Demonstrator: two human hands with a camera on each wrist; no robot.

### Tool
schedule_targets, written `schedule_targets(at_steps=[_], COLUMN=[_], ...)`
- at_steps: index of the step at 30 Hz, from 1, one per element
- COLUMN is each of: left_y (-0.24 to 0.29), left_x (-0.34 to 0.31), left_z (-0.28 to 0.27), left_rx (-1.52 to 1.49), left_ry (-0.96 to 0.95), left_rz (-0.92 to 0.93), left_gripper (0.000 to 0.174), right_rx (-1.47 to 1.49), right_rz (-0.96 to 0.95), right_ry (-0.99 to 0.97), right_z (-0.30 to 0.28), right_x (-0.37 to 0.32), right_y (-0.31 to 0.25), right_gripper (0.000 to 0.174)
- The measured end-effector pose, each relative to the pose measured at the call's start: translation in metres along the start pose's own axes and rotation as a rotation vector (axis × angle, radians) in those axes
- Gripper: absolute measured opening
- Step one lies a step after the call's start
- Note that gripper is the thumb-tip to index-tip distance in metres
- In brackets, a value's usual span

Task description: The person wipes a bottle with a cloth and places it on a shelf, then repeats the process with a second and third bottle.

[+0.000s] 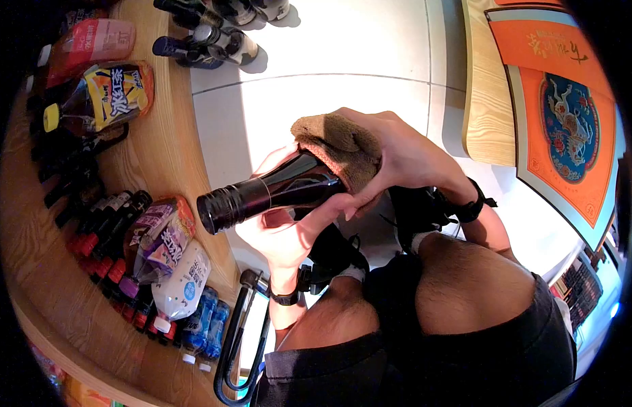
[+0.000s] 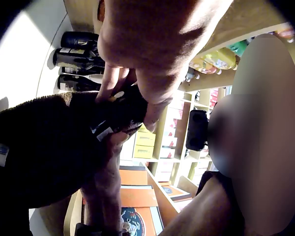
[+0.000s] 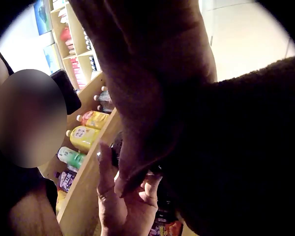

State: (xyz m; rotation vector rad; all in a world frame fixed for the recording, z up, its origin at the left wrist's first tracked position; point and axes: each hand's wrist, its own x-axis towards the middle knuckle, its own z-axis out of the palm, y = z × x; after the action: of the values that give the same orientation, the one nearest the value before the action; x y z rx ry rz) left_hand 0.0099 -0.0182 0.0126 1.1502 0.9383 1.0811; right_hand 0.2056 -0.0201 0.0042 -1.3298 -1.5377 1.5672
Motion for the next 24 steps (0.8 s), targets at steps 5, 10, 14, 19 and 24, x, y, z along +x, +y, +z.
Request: schedule_targets(at_steps=[5, 10, 14, 19, 24], left_y=[0.0, 0.001, -0.008, -0.01, -0.009], left_x=[0.001, 0.005, 0.008, 0.011, 0.008], left_z=[-0.004, -0.004, 0.002, 0.0, 0.003], left_rx=[-0.019, -0.041, -0.135, -0.035, -0.019], left_ry=[0.003, -0.068, -0.097, -0.163, -0.124], left_rz=[-0.002, 0.059, 0.096, 0.182, 0.142], left_gripper=[0.07, 0.072, 0.073, 0.072, 0.07], right_rx=[0.073, 0.454, 0.423, 0.343, 0.424], right_rz=[-0.006, 0.042, 0.067, 0.098, 0.122], right_ry=[-0.046, -0.042, 0.215, 0.194, 0.178], right_z=[-0.003, 0.005, 0.011, 0.005, 0.007], right_x=[0.0, -0.003, -0.007, -0.007, -0.005], right_y=[0.0, 0.003, 0.023, 0.028, 0.019], right_gripper=[0.095, 0.092, 0.085, 0.086, 0.072])
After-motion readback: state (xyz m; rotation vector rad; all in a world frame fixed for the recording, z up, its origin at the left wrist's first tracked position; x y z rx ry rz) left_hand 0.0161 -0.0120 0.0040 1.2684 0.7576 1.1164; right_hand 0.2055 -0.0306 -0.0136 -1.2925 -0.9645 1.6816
